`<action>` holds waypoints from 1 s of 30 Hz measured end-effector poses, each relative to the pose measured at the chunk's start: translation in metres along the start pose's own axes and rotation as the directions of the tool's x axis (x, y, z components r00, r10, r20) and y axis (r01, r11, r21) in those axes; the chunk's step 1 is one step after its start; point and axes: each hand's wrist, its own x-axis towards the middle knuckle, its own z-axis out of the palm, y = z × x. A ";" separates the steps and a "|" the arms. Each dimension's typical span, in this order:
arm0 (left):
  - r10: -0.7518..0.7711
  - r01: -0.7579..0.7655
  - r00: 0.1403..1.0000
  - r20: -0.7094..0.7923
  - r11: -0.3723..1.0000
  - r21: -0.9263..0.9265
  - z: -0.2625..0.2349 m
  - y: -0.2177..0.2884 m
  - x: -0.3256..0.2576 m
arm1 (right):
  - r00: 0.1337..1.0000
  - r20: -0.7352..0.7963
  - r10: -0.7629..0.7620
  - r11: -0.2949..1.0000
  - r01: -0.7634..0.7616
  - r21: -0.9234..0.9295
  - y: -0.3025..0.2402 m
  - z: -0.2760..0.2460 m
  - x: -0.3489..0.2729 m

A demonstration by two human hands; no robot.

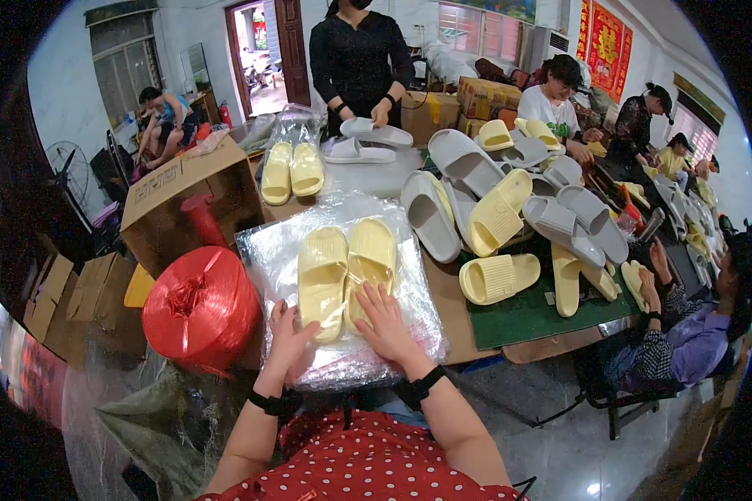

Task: The recorder is shown packing various pairs of slides/sandals into plastic bags at a workstation.

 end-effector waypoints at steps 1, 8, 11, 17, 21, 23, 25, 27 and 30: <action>-0.028 0.028 0.999 0.029 0.999 0.021 -0.002 0.002 0.001 | 1.000 -0.009 -0.002 1.000 0.002 0.001 -0.001 -0.001 0.000; 0.138 -0.140 0.990 -0.036 0.988 -0.071 -0.008 0.028 0.000 | 0.983 -0.178 -0.045 0.984 0.074 0.160 -0.002 -0.016 -0.005; -0.021 0.053 0.996 0.087 0.919 -0.391 -0.025 0.072 -0.017 | 0.953 -0.304 0.021 0.984 0.034 0.176 -0.015 -0.027 -0.009; -0.041 0.142 0.988 0.148 0.611 -0.779 -0.025 0.080 -0.030 | 0.826 -0.509 0.243 0.967 -0.164 0.196 -0.047 -0.037 -0.020; -0.079 0.241 0.970 0.228 0.370 -0.897 -0.045 0.103 -0.046 | 0.748 -0.551 0.371 0.802 0.041 0.596 -0.054 -0.054 -0.020; -0.017 0.285 0.957 0.289 0.232 -0.930 -0.055 0.110 -0.057 | 0.819 -0.246 0.518 0.565 -0.112 0.818 -0.060 -0.075 -0.019; -0.009 0.271 0.961 0.276 0.216 -0.938 -0.057 0.104 -0.058 | 0.860 -0.095 0.501 0.469 -0.177 0.865 -0.064 -0.092 -0.014; -0.006 0.256 0.966 0.259 0.194 -0.947 -0.057 0.099 -0.059 | 0.897 -0.083 0.434 0.440 -0.130 0.889 -0.069 -0.095 -0.009; -0.025 0.231 0.973 0.231 0.212 -0.950 -0.057 0.094 -0.065 | 0.863 -0.189 0.468 0.403 -0.018 0.915 -0.087 -0.073 -0.009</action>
